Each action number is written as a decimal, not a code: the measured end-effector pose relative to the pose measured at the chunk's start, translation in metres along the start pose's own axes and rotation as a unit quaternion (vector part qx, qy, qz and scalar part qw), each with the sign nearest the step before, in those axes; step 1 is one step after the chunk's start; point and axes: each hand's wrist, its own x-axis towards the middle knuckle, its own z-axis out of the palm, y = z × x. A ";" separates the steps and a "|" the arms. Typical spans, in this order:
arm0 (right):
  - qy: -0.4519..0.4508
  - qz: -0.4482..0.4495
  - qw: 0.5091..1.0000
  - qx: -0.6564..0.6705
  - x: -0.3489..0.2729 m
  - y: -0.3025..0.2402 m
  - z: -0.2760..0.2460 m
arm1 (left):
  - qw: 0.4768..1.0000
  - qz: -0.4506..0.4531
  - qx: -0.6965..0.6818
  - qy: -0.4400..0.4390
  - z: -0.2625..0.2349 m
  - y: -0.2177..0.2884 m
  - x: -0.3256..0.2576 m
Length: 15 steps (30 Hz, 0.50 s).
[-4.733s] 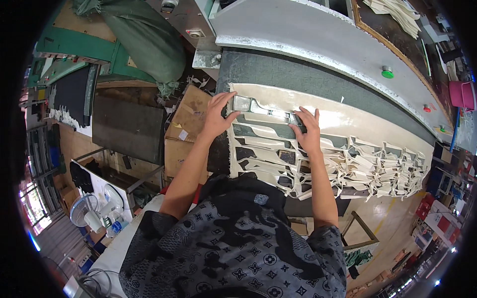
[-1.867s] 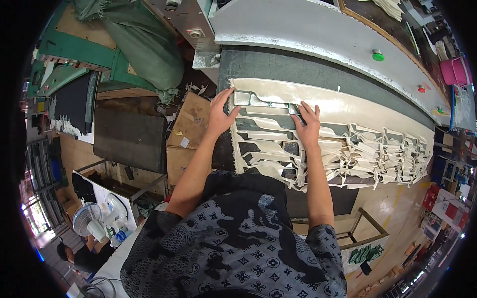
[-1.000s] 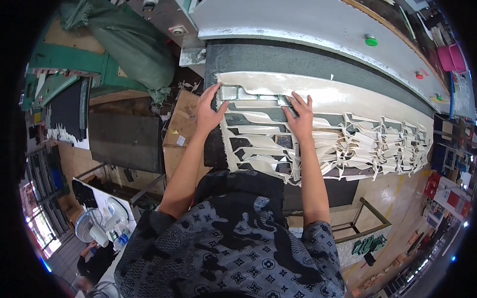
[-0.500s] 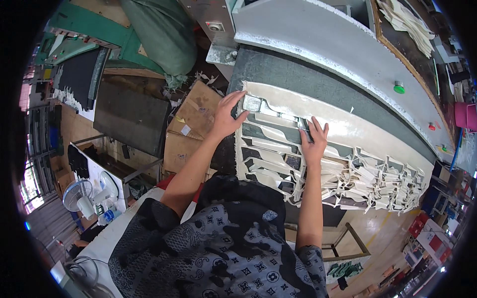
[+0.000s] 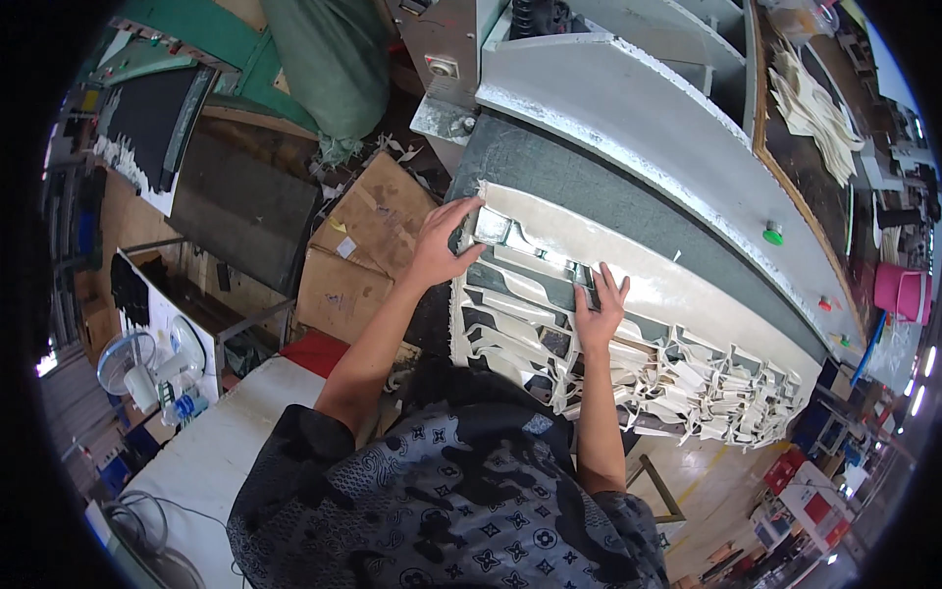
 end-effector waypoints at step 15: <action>-0.008 0.058 0.985 0.159 0.084 -0.002 -0.082 | 0.909 0.032 -0.125 -0.396 0.141 0.143 -0.054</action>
